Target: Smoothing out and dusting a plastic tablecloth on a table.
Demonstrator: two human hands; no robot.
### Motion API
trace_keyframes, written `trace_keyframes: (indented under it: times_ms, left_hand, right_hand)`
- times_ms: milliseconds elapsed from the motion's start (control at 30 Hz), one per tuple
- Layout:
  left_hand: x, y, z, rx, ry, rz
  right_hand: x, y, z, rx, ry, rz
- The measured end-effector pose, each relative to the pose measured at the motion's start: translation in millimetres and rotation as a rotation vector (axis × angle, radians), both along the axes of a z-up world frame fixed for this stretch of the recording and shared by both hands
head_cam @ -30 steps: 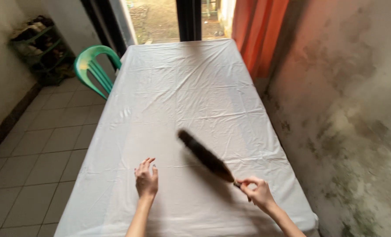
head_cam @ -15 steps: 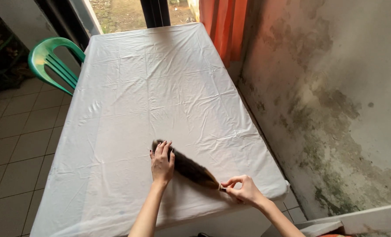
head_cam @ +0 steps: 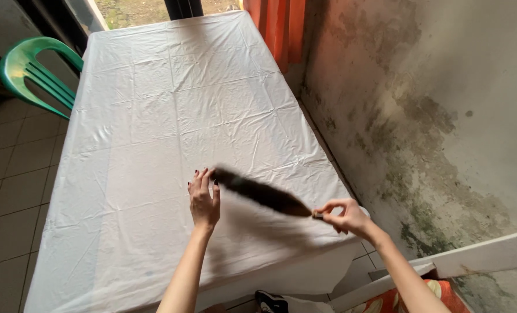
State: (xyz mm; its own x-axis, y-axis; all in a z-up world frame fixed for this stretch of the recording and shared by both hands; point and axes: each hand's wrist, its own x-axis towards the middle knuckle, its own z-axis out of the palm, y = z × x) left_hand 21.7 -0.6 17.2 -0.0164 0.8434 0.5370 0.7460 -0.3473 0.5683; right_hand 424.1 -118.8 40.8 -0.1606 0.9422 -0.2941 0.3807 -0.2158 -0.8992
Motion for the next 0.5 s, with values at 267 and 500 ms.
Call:
trace_keyframes:
  times_ms: [267, 500]
  left_hand:
    - [23.6, -4.5, -29.1, -0.12, 0.116, -0.1]
    - [29.6, -7.2, -30.7, -0.141, 0.16, -0.07]
  right_hand:
    - [1.8, 4.6, -43.0, 0.191, -0.1, -0.231]
    - [-32.4, -29.5, -2.8, -0.066, -0.049, -0.142]
